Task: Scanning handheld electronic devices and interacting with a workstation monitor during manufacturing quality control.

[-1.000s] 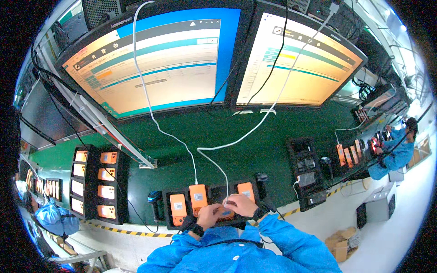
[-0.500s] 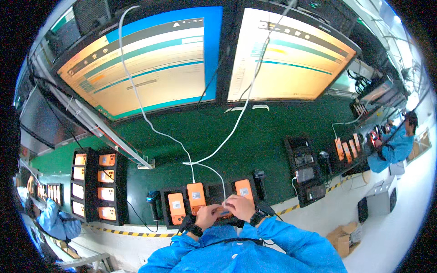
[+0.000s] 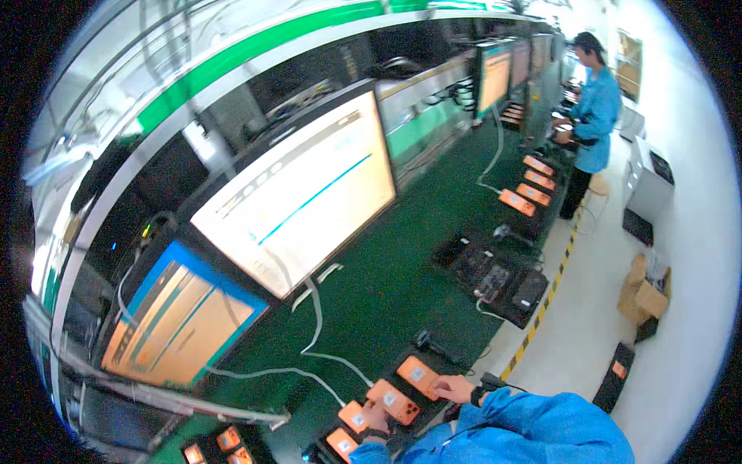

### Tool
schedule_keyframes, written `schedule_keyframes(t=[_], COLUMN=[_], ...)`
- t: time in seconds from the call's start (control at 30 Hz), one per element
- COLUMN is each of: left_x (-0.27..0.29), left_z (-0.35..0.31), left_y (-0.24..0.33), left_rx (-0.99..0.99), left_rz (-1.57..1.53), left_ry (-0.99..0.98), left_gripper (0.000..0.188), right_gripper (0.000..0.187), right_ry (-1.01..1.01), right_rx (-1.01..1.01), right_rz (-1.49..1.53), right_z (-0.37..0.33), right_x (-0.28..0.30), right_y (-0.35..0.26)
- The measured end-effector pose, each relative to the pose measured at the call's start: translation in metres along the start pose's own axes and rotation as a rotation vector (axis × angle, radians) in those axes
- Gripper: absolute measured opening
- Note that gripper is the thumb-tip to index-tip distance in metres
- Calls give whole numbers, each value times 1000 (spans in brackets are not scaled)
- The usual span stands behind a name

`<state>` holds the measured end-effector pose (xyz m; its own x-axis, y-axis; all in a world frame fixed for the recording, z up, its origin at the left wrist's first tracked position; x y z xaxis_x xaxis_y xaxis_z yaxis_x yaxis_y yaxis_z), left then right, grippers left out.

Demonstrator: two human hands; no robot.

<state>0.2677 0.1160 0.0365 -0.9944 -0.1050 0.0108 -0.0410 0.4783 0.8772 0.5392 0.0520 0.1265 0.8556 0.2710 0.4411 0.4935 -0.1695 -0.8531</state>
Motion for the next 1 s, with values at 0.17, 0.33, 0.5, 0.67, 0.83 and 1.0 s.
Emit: schedule_keyframes(t=[0.17, 0.33, 0.5, 0.67, 0.83, 1.0], left_x=[8, -12, -60, -63, -55, -54], left_z=[-3, -56, -98, -80, -85, -106], left_y=[-10, 1, -10, -42, -45, -33], left_rx=[-402, -690, -715, -354, -432, -530], left_rz=[-57, 767, 1089, 975, 1016, 1148], left_ry=[207, -171, -156, -393, -448, -375], left_gripper=[23, 51, 56, 51, 49, 55], right_gripper=[38, 34, 29, 36, 37, 39], right_ry=[121, 410, 281, 298, 246, -48], right_rx=[-221, -936, -987, -662, -501, -189], right_rz=[-78, 485, 99, 284, 223, 49], right_z=[-58, -158, -181, -131, -116, -123], right_x=[-2, -34, -21, 3, -21, -113], right_y=[114, 278, 302, 239, 160, 205])
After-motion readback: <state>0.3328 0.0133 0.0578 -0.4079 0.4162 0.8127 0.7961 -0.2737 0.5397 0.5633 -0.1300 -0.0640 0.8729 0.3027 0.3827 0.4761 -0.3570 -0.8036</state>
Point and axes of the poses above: each hand's wrist, its own z-axis towards the middle knuckle, its own x-axis out of the back of the hand, y = z × x, the point moved 1 cm from there along z, towards the middle knuckle, and after that the axes turned 2 degrees about -y, right-handed, at the moved point
